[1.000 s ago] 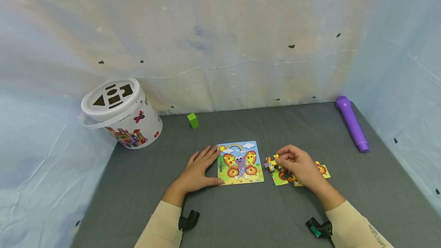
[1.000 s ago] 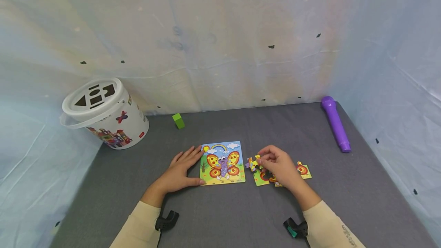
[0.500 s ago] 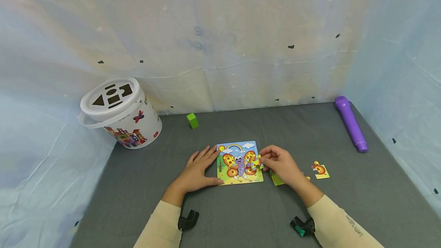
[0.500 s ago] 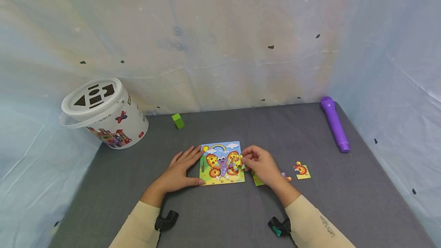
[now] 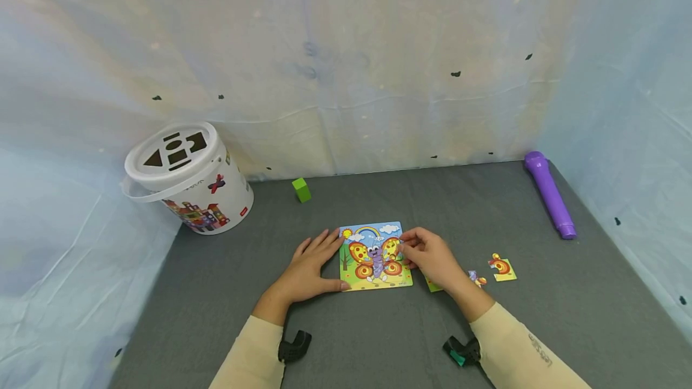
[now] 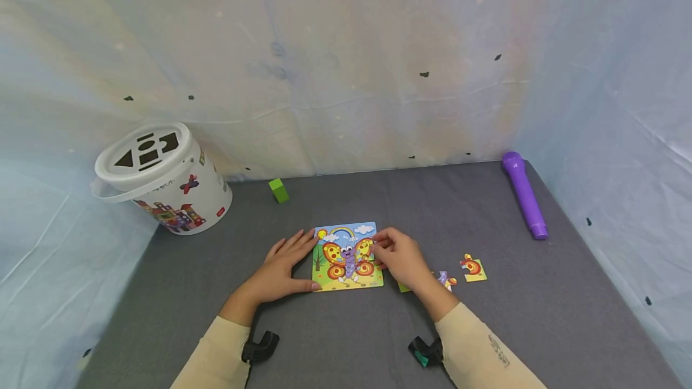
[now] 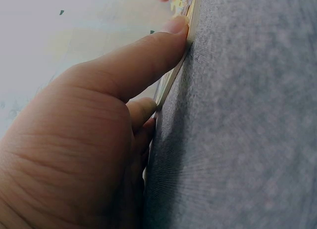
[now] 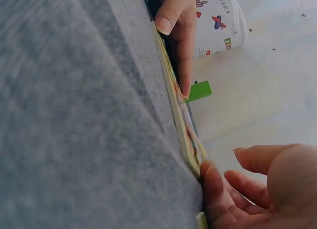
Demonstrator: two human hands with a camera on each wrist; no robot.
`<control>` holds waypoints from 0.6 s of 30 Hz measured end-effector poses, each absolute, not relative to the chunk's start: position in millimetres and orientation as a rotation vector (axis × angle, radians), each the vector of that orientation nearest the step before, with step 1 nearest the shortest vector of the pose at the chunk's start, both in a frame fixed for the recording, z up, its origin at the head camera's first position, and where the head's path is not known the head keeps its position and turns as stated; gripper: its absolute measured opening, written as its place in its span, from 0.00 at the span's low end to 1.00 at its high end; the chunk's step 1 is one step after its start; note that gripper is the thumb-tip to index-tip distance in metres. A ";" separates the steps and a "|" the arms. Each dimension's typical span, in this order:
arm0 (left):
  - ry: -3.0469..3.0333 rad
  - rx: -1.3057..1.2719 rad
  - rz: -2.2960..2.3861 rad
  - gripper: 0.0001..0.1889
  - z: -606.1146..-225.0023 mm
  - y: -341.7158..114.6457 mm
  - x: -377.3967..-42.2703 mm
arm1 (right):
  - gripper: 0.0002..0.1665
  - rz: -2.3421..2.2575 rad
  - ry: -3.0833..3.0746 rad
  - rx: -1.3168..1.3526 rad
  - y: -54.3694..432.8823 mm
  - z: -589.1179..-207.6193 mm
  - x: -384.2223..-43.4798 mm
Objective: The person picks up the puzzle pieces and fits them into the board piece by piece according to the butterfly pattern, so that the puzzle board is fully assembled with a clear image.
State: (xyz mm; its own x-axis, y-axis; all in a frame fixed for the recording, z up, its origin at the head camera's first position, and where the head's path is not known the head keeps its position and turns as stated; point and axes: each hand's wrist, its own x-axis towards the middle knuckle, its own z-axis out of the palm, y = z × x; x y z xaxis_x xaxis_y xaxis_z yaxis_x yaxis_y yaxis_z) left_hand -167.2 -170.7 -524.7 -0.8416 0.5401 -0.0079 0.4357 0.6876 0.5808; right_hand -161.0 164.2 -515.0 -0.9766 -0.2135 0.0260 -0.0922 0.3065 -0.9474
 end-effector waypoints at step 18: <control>2.736 0.777 0.842 0.58 -528.6 -169.8 -168.3 | 0.41 -0.561 2.892 -1.037 159.3 -510.9 -133.8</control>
State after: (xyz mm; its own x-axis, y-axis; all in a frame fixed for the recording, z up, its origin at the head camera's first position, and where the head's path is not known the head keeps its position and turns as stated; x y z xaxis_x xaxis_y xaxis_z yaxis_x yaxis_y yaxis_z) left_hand -168.3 -169.8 -528.6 -0.8484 0.5292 -0.0134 0.4302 0.7039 0.5652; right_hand -133.8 159.3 -510.9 -0.7795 -0.6180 0.1020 -0.6114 0.7152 -0.3386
